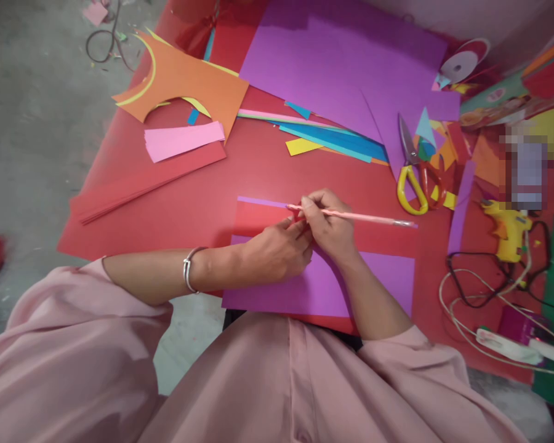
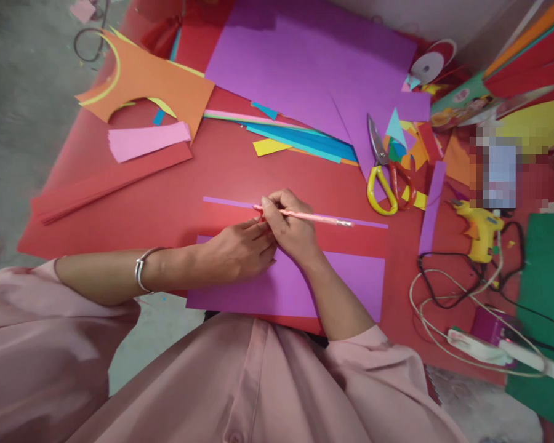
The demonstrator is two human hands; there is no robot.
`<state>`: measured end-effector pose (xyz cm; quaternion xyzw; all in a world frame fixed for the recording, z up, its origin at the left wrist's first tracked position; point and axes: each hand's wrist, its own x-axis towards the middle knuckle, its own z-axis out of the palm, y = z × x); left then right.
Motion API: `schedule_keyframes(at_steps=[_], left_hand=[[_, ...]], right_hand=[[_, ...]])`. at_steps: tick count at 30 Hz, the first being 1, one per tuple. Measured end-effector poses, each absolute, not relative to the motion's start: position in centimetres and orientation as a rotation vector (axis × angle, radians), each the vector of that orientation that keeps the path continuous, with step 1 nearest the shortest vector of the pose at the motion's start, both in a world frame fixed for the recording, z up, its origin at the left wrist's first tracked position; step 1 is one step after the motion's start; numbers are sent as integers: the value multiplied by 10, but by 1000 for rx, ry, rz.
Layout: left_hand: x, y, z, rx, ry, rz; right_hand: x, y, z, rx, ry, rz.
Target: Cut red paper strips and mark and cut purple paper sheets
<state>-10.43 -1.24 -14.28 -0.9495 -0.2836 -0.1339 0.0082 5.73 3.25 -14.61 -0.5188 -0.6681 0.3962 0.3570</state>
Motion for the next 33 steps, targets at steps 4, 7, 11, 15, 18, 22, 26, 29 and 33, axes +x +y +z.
schedule_keyframes(at_steps=[4, 7, 11, 15, 18, 22, 26, 29, 33], left_hand=[[-103, -13, -145, -2952, -906, -407], [-103, -14, -147, -2966, -908, -387], [-103, -14, -146, -2945, -895, -414], [-103, -13, -144, -2959, -888, -380], [-103, -13, -143, -2969, -890, -379], [-104, -13, -142, -2996, -894, -347], [-103, -13, -143, -3007, -904, -342], [-103, -13, -143, -2989, -904, -373], [-104, -12, -141, -3016, -899, -360]], right_hand=[[56, 36, -150, -1346, -1760, 1031], [56, 36, -150, -1343, -1772, 1022], [56, 35, -149, -1341, -1779, 1010], [56, 35, -149, -1347, -1788, 1012], [56, 35, -149, -1338, -1795, 1010], [57, 35, -148, -1345, -1805, 1013], [57, 36, -148, -1341, -1815, 1017], [56, 36, -148, -1335, -1809, 1025], [56, 35, -147, -1344, -1808, 1009]])
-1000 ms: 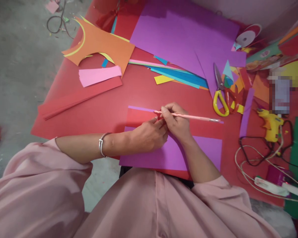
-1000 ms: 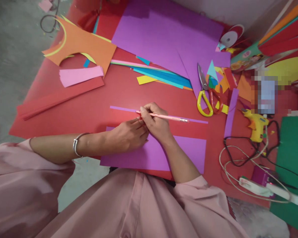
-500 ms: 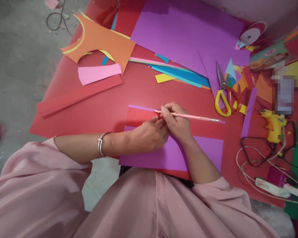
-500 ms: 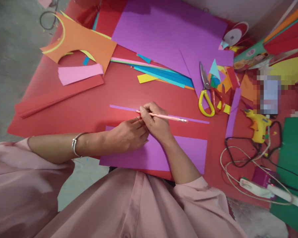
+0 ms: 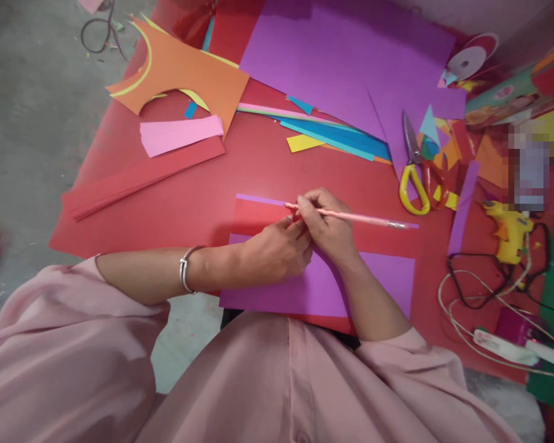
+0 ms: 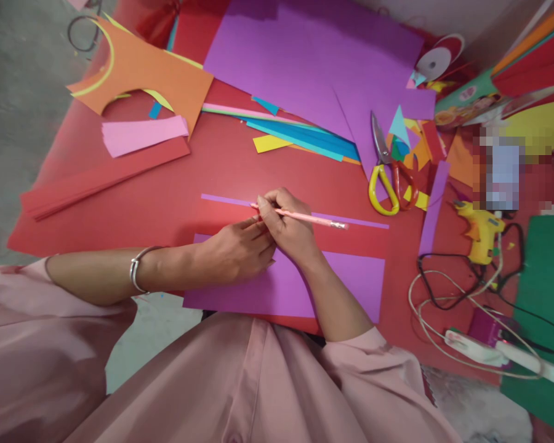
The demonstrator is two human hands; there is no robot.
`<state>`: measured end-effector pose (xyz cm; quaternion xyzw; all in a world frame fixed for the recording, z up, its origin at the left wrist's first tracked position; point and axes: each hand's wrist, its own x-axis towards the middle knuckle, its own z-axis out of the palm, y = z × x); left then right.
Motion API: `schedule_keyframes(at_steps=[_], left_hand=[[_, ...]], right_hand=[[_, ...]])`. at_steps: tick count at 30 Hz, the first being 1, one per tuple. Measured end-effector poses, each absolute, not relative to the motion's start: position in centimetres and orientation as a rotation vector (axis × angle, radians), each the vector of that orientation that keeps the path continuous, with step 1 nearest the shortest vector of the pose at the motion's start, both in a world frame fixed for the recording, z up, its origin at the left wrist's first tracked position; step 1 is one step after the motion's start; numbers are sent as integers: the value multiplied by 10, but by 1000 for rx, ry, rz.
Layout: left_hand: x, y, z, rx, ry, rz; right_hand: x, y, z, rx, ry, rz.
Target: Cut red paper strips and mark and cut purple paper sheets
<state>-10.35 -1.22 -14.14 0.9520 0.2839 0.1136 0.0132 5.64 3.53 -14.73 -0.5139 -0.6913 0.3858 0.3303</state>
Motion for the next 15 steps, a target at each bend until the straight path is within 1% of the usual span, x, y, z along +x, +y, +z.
schedule_keyframes(at_steps=[3, 8, 15], left_hand=[[-103, -13, -143, 2943, 885, 339], [-104, -14, -146, 2949, 904, 384], [-103, -12, -146, 2982, 882, 361]], right_hand=[[57, 37, -147, -1346, -1779, 1042], [51, 46, -149, -1312, -1519, 1236], [35, 43, -153, -1295, -1415, 1171]])
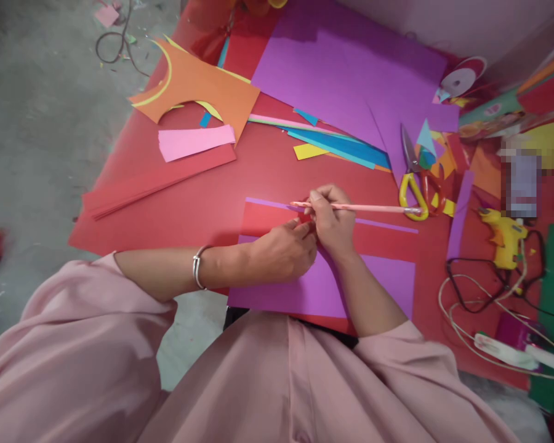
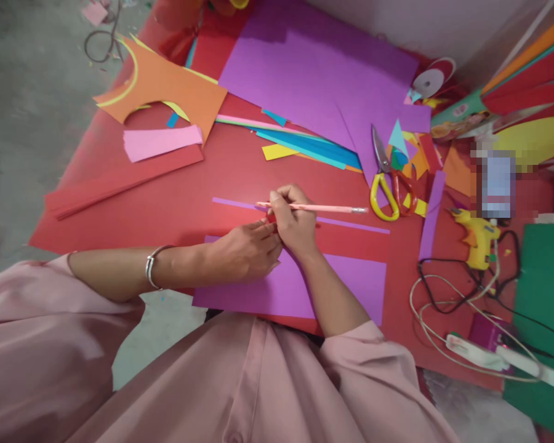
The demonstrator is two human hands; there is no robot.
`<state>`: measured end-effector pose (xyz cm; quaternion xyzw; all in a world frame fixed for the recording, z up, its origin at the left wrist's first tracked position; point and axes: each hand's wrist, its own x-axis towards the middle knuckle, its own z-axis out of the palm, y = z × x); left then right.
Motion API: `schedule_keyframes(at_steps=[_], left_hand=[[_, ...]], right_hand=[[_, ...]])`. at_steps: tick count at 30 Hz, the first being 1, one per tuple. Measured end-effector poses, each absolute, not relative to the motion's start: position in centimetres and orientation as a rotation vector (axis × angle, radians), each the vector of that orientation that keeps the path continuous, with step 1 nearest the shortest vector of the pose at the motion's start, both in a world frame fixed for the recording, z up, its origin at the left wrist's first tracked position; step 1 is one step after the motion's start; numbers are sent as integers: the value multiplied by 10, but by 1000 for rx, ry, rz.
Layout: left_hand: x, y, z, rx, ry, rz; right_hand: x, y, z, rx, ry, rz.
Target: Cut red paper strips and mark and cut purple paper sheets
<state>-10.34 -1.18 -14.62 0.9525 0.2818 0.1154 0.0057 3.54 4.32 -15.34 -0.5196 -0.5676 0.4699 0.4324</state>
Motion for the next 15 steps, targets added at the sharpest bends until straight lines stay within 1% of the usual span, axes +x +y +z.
schedule_keyframes(at_steps=[5, 10, 15], left_hand=[[-116, -12, -145, 3047, 873, 456], [-150, -20, -138, 3116, 868, 593], [-167, -23, -143, 3063, 861, 684]], right_hand=[[38, 43, -154, -1277, -1507, 1188], [38, 41, -149, -1273, -1665, 1092], [38, 38, -143, -1306, -1808, 1069]])
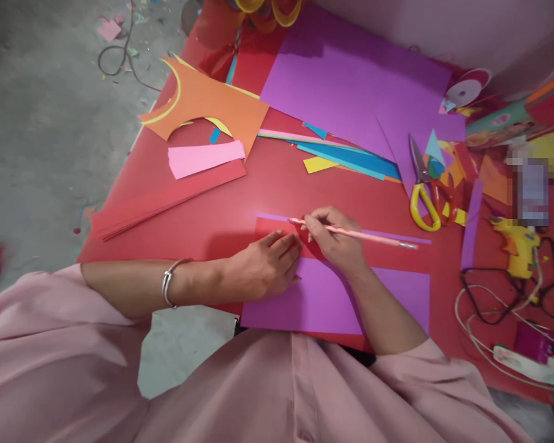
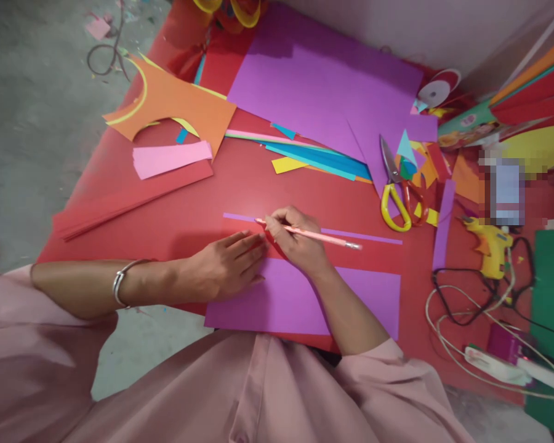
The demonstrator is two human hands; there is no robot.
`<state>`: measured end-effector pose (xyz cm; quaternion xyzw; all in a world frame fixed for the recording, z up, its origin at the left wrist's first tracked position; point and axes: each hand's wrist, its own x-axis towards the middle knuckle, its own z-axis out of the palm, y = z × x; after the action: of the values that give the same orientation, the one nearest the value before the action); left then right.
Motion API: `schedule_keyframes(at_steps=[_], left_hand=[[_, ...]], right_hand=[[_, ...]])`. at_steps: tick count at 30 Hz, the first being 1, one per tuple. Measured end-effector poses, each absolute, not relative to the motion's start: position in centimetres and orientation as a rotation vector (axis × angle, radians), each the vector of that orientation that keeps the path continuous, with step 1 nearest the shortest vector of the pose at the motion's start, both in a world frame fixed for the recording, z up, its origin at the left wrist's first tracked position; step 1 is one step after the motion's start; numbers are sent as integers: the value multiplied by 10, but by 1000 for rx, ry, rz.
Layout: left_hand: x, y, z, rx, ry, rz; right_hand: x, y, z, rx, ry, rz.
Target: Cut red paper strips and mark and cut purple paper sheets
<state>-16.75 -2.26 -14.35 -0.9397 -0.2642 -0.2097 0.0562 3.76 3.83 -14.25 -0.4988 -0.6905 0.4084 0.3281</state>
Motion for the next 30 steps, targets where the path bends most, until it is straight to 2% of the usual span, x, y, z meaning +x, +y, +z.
schedule_keyframes(at_steps=[30], left_hand=[[-166, -23, -149, -2911, -829, -599]], right_hand=[[38, 39, -147, -1346, -1875, 1007]])
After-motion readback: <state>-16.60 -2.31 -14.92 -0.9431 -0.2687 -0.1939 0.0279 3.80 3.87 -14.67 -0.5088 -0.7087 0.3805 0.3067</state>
